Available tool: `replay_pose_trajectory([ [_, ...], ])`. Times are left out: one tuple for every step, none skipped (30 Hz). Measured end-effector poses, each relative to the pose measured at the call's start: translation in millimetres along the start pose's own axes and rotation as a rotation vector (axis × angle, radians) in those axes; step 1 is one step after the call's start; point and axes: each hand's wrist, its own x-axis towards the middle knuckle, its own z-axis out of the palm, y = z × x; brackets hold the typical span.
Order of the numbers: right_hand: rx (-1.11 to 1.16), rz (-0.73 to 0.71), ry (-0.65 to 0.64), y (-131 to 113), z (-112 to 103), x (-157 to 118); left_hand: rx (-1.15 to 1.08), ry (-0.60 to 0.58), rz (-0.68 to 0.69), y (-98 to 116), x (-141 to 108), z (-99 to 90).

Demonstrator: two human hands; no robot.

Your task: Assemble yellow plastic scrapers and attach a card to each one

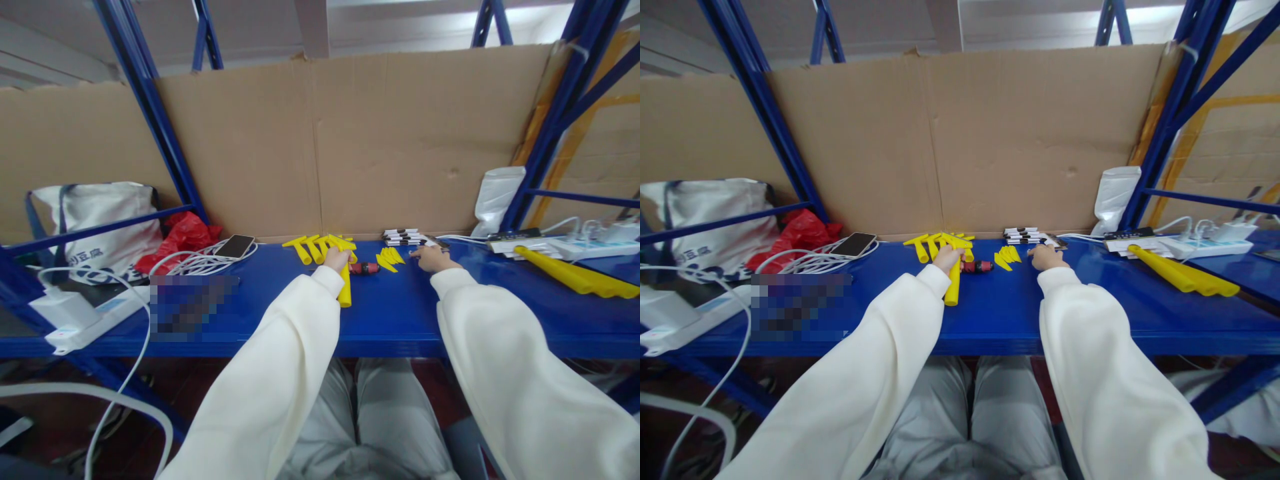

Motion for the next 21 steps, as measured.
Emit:
replay_pose_trajectory([
  [0.005,-0.007,0.002,0,0,0,-0.008,0.001,0.008,-1,0,0.1],
  [0.008,-0.019,0.009,0,0,1,-0.016,0.002,0.015,-1,1,0.1],
  [0.008,-0.033,0.017,1,0,1,-0.021,0.001,0.021,-2,1,0.1],
  [0.006,-0.046,0.027,1,-1,2,-0.021,0.000,0.024,-2,1,0.0],
  [0.001,-0.055,0.040,1,-1,2,-0.019,-0.001,0.025,-3,1,-0.2],
  [-0.004,-0.061,0.054,2,-1,3,-0.013,-0.004,0.026,-3,1,-0.4],
  [-0.008,-0.061,0.072,2,-1,4,-0.006,-0.007,0.027,-3,1,-0.6],
  [-0.010,-0.055,0.087,2,-1,4,0.003,-0.007,0.028,-3,2,-0.8],
  [-0.009,-0.047,0.099,1,-1,5,0.014,-0.005,0.029,-3,1,-0.8],
  [-0.007,-0.036,0.104,1,0,5,0.027,-0.001,0.029,-3,1,-0.6],
  [-0.002,-0.024,0.102,1,0,5,0.040,0.005,0.030,-2,0,-0.2],
  [0.006,-0.012,0.095,0,1,6,0.051,0.015,0.032,-1,-1,0.5],
  [0.015,0.001,0.085,-1,2,6,0.056,0.027,0.034,0,-2,1.3],
  [0.026,0.015,0.074,-1,3,7,0.056,0.040,0.038,1,-4,2.3],
  [0.041,0.028,0.066,-1,4,8,0.052,0.052,0.043,2,-6,3.4],
  [0.057,0.039,0.062,-1,5,9,0.046,0.057,0.050,3,-7,4.4],
  [0.074,0.045,0.059,-1,6,10,0.039,0.055,0.063,3,-9,5.3],
  [0.092,0.049,0.058,0,8,12,0.031,0.047,0.082,4,-10,6.1],
  [0.110,0.051,0.059,2,10,14,0.024,0.035,0.107,3,-11,6.7],
  [0.129,0.046,0.066,4,12,17,0.020,0.024,0.133,3,-11,7.1],
  [0.155,0.013,0.086,6,14,21,0.021,0.016,0.156,2,-11,7.2],
])
